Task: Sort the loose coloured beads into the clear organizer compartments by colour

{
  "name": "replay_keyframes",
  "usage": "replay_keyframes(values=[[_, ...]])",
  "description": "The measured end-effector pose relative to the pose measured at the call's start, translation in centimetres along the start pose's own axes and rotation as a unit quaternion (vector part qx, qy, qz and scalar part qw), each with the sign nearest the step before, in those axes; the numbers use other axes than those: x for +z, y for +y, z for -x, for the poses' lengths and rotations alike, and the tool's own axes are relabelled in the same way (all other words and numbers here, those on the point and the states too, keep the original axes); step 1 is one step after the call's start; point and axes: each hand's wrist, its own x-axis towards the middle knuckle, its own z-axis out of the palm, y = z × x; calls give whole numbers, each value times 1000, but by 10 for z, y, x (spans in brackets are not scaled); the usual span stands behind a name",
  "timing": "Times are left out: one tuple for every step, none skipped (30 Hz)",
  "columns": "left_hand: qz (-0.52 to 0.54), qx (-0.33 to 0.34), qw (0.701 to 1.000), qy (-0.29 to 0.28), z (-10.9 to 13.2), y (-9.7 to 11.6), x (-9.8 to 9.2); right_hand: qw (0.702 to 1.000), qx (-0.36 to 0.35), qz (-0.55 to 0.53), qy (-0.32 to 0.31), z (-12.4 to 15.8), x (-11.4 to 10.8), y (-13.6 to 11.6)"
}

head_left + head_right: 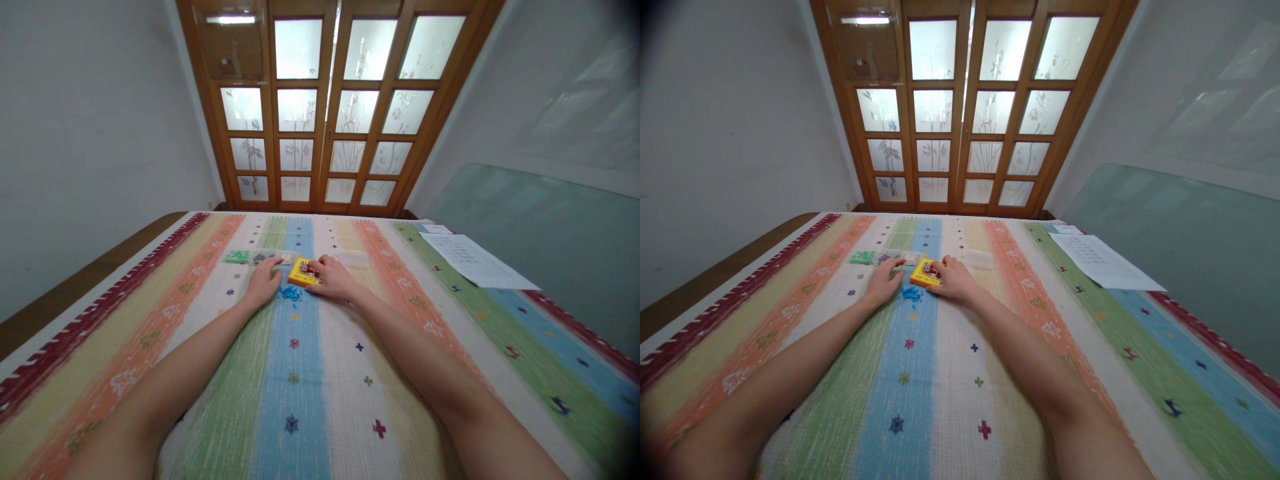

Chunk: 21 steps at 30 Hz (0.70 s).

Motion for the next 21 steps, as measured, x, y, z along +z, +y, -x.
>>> replay_keyframes(values=[[9, 0, 1000, -5, 0, 1, -1, 1000, 0, -5, 1, 0, 0, -2], [20, 1, 1000, -12, 0, 2, -2, 1000, 2, -13, 4, 0, -1, -4], [34, 4, 999, -22, 1, 3, -2, 1000, 5, -24, 8, -1, -3, -5], [50, 7, 998, -32, 1, 5, -3, 999, 8, -37, 13, -1, -5, -6], [68, 9, 997, -44, 1, 6, -4, 999, 9, -49, 19, -2, -7, -6], [87, 11, 995, -56, 1, 7, -4, 998, 10, -59, 27, -3, -9, -6], [105, 13, 992, -67, 2, 7, -4, 997, 7, -69, 34, -3, -11, -7], [122, 11, 989, -78, 2, 7, -3, 996, 4, -77, 40, -4, -13, -7], [139, 6, 986, -87, 2, 7, -2, 995, 0, -86, 46, -5, -14, -8], [157, -3, 983, -93, 2, 7, -1, 994, -2, -96, 52, -5, -15, -9], [176, -16, 980, -96, 2, 7, 0, 993, -3, -107, 59, -6, -16, -10], [198, -29, 975, -97, 1, 6, 2, 991, -5, -119, 67, -7, -16, -11], [221, -41, 970, -93, 0, 6, 3, 988, -10, -132, 78, -8, -15, -11], [246, -50, 964, -89, -1, 5, 3, 985, -18, -146, 90, -9, -15, -12], [268, -56, 958, -83, -2, 5, 3, 981, -29, -161, 103, -10, -14, -12], [287, -61, 953, -78, -4, 4, 2, 976, -42, -179, 115, -11, -13, -11], [298, -63, 950, -72, -6, 3, 1, 970, -53, -199, 125, -12, -13, -11], [304, -64, 948, -67, -8, 2, -2, 964, -61, -223, 132, -12, -13, -10], [303, -63, 949, -61, -10, 1, -4, 957, -67, -248, 136, -12, -14, -9], [300, -59, 951, -56, -12, -1, -7, 949, -71, -275, 136, -11, -14, -9], [294, -54, 953, -48, -14, -3, -10, 942, -74, -300, 135, -10, -16, -9]])
